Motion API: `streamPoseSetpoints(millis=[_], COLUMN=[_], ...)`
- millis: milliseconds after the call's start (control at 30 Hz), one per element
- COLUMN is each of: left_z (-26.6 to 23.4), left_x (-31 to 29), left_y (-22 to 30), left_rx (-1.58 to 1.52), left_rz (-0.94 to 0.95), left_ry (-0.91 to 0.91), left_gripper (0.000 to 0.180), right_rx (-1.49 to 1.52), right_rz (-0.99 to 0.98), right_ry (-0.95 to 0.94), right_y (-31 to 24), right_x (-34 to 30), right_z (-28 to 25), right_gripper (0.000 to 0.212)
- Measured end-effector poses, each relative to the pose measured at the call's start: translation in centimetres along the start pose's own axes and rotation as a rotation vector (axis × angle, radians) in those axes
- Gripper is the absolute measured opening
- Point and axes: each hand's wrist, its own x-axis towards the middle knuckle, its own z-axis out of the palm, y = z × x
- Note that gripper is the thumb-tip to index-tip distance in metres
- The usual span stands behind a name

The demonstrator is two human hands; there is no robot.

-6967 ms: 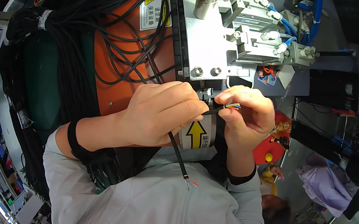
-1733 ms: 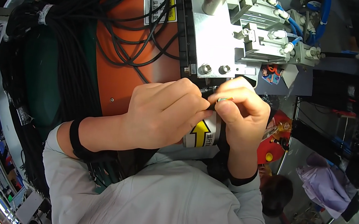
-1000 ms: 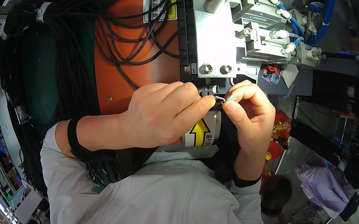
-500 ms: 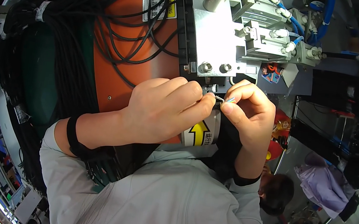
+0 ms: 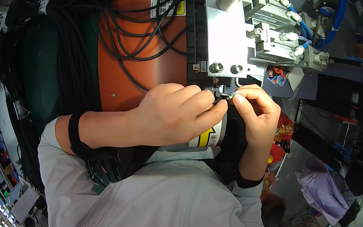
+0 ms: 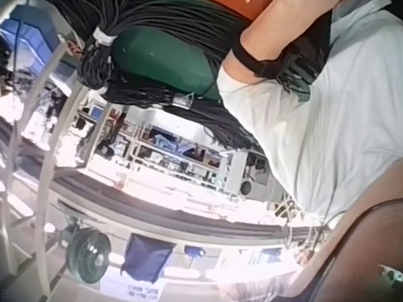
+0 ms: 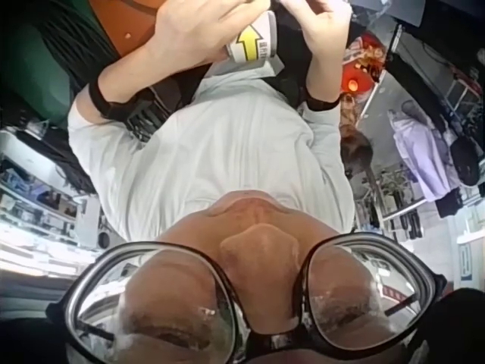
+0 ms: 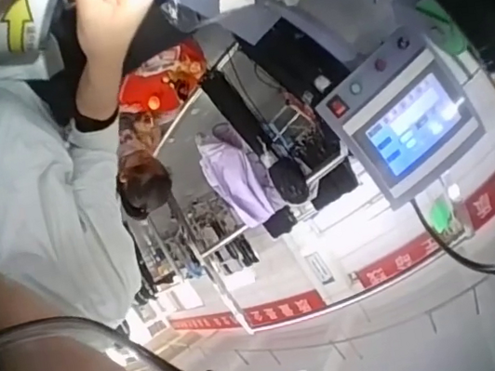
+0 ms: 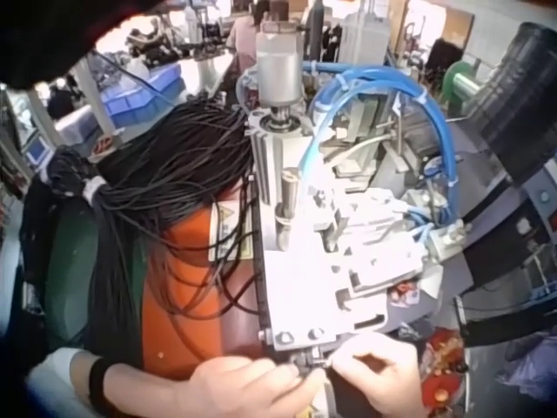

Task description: The person picks up a bundle of cables, inserts the wire ends into a machine one by one, and then gathers the processed cables to set them aside before repeating the process with a new bundle.

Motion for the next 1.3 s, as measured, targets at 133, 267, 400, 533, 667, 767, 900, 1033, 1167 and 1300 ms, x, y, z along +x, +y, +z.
streamPoseSetpoints(millis=[133, 267, 400, 533, 667, 767, 900, 1033, 1167, 1300], left_z=[0.1, 0.1, 0.0, 0.1, 0.5, 0.8, 0.6, -0.3, -1.4, -2.6], left_x=[0.0, 0.2, 0.3, 0.4, 0.5, 0.4, 0.9, 1.1, 0.3, -0.2], left_y=[0.0, 0.2, 0.4, 0.2, -0.2, -0.3, -0.7, -0.4, 0.8, 0.5], left_rx=[0.034, 0.098, 0.121, 0.131, 0.111, 0.094, 0.16, 0.167, 0.198, 0.308], left_rz=[-0.02, -0.07, -0.106, -0.11, -0.091, -0.077, -0.05, -0.056, -0.131, -0.213], left_ry=[-0.089, -0.177, -0.181, -0.174, -0.124, -0.052, -0.028, -0.049, -0.196, -0.283], left_gripper=[0.032, 0.033, 0.034, 0.033, 0.032, 0.031, 0.017, 0.019, 0.026, 0.016], right_rx=[-0.298, -0.541, -0.592, -0.507, -0.109, 0.181, 0.202, -0.211, -0.081, 0.185], right_rz=[-0.114, -0.239, -0.303, -0.332, -0.063, 0.116, 0.085, -0.167, -0.087, 0.106], right_ry=[0.045, 0.09, 0.112, 0.173, 0.191, 0.177, 0.165, 0.202, 0.231, 0.275], right_y=[0.3, 0.3, 0.8, 1.8, 3.2, 4.4, 4.5, 3.9, 3.9, 3.1], right_x=[0.6, 0.5, 0.3, 0.7, 0.4, 0.1, 0.5, 0.4, 0.4, -0.2], right_z=[0.8, 1.7, 1.9, 2.2, 2.0, 1.7, 1.8, 2.1, 2.1, 1.3], right_gripper=[0.005, 0.005, 0.005, 0.006, 0.005, 0.005, 0.006, 0.01, 0.01, 0.009])
